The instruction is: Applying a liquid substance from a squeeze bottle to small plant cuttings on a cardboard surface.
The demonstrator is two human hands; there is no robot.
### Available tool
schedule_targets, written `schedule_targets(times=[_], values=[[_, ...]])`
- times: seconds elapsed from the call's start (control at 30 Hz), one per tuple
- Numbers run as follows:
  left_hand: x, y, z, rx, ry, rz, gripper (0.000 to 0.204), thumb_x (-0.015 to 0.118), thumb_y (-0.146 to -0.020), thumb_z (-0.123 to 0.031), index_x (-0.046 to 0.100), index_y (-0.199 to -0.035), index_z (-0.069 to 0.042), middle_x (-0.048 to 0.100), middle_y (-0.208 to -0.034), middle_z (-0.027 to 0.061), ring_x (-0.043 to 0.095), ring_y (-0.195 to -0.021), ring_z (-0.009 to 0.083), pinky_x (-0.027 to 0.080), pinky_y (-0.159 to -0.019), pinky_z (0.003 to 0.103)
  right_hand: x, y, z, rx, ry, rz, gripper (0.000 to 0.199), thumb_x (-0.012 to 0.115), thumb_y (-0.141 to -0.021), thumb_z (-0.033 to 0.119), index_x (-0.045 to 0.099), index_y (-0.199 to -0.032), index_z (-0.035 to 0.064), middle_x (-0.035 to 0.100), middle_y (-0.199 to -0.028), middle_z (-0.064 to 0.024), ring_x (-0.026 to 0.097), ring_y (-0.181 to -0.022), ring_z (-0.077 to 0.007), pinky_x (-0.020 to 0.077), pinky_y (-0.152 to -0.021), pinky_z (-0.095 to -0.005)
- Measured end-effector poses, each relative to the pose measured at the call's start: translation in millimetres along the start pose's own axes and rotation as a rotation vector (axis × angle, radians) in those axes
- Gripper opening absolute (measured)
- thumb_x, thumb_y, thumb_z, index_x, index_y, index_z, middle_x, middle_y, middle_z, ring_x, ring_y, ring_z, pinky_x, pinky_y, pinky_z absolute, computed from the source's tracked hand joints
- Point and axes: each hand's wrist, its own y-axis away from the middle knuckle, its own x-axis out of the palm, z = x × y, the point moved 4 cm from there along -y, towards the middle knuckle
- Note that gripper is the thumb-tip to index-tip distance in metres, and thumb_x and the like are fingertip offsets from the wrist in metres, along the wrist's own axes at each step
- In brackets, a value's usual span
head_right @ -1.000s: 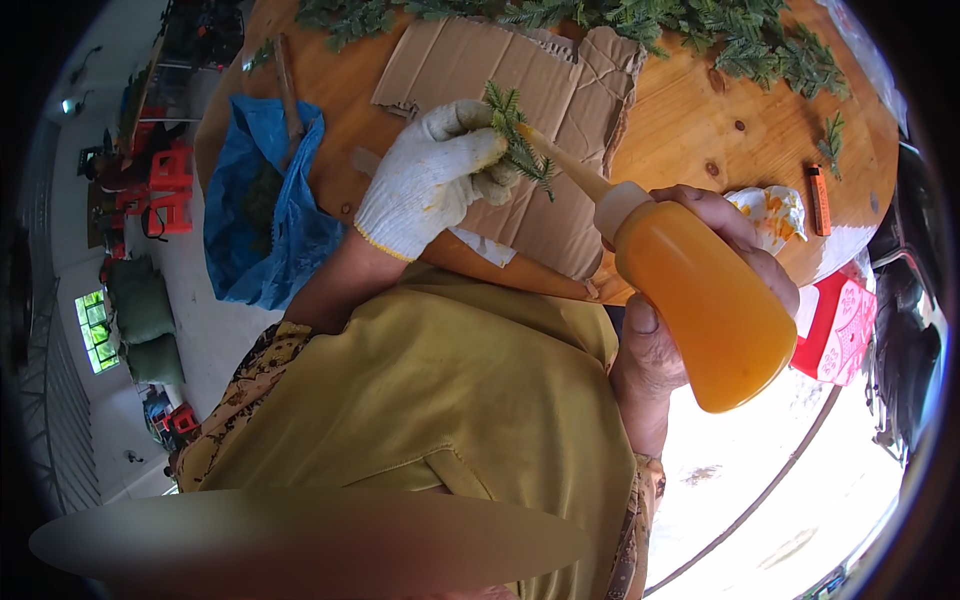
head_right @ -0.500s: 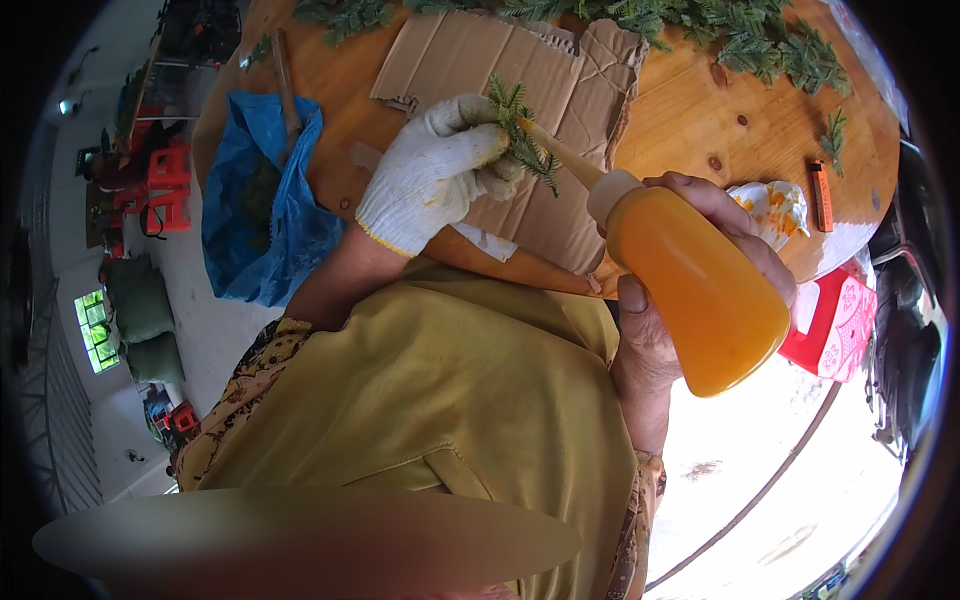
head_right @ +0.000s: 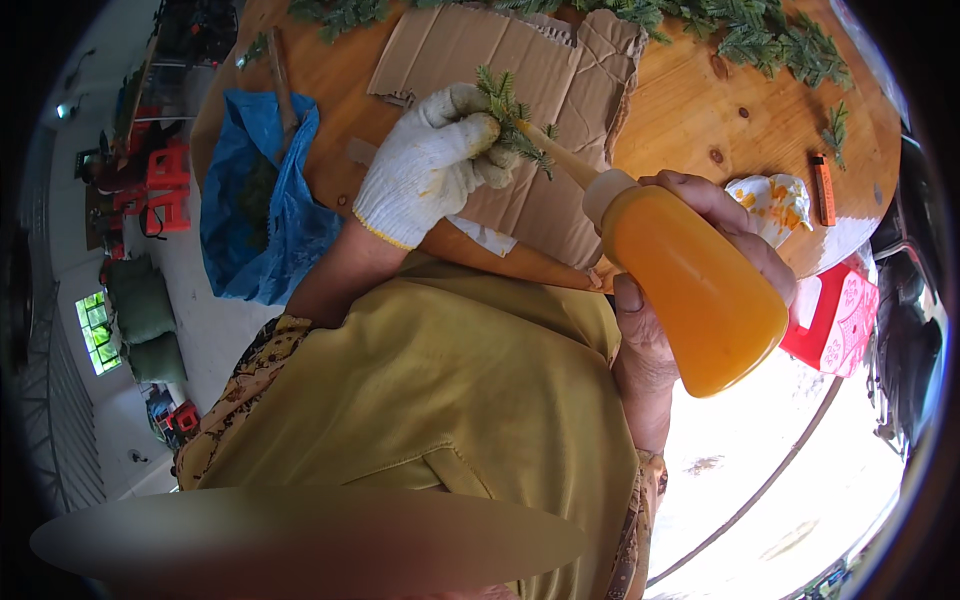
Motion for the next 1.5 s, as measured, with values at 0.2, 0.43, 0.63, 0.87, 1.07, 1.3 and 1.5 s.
schedule_targets(times=[0.2,0.43,0.63,0.87,1.07,1.3,1.5], values=[[-5.6,-1.7,0.9,0.055,0.066,0.027,0.014,0.055,-0.092,-0.003,0.06,-0.104,-0.002,0.067,-0.092,0.0142,0.068,-0.075,0.0211,0.058,-0.061,0.031,-3.4,1.4,0.0,-0.003,-0.004,0.009,0.058,0.081,-0.074,0.044,0.057,-0.089,-0.0063,0.066,-0.095,-0.022,0.069,-0.082,-0.0293,0.0575,-0.076,-0.0373],[-9.2,-2.6,3.9,0.064,0.1,0.067,0.015,0.056,-0.092,-0.004,0.061,-0.106,-0.002,0.067,-0.094,0.0137,0.069,-0.076,0.0235,0.059,-0.06,0.031,-3.6,2.7,4.5,0.009,-0.073,0.015,0.06,0.081,-0.074,0.046,0.054,-0.086,-0.0061,0.065,-0.095,-0.0222,0.069,-0.081,-0.0296,0.0576,-0.075,-0.0376],[-3.1,-1.2,2.3,0.061,0.126,0.012,0.011,0.053,-0.091,0.003,0.057,-0.1,0.0,0.068,-0.09,0.0148,0.07,-0.072,0.0246,0.06,-0.058,0.031,-3.2,2.6,4.5,-0.014,-0.036,0.009,0.059,0.081,-0.074,0.045,0.053,-0.086,-0.0061,0.065,-0.095,-0.0225,0.068,-0.082,-0.0308,0.057,-0.076,-0.0384],[-7.1,-2.4,4.6,0.061,0.056,0.119,0.012,0.055,-0.093,-0.004,0.06,-0.104,-0.003,0.066,-0.096,0.0119,0.068,-0.079,0.0215,0.06,-0.062,0.031,-0.1,4.2,0.1,0.001,-0.034,0.0,0.061,0.081,-0.074,0.045,0.053,-0.093,-0.0053,0.065,-0.095,-0.0217,0.067,-0.087,-0.0305,0.0559,-0.079,-0.0395],[-7.6,-1.6,3.3,0.076,0.06,0.09,0.013,0.054,-0.093,-0.004,0.059,-0.104,-0.003,0.066,-0.097,0.0125,0.068,-0.078,0.0218,0.059,-0.062,0.031,-1.3,6.5,-0.5,0.029,-0.033,-0.003,0.06,0.082,-0.073,0.045,0.052,-0.091,-0.0036,0.065,-0.095,-0.0211,0.067,-0.087,-0.0305,0.056,-0.079,-0.0392],[-9.9,-2.4,3.9,0.076,0.121,0.104,0.013,0.056,-0.092,-0.004,0.06,-0.105,-0.003,0.066,-0.093,0.0127,0.068,-0.077,0.0229,0.058,-0.061,0.032,-2.6,8.4,-0.1,0.081,-0.029,0.013,0.061,0.084,-0.07,0.046,0.053,-0.089,-0.0029,0.065,-0.095,-0.0207,0.068,-0.086,-0.0293,0.0567,-0.077,-0.0386],[-12.0,-2.7,3.8,0.088,0.139,0.089,0.013,0.057,-0.091,-0.005,0.06,-0.104,-0.004,0.066,-0.091,0.0123,0.067,-0.075,0.0225,0.057,-0.061,0.032,-6.5,9.0,-4.7,-0.009,-0.024,0.043,0.057,0.083,-0.073,0.041,0.057,-0.096,-0.005,0.065,-0.095,-0.0193,0.066,-0.075,-0.025,0.0586,-0.063,-0.0343]])
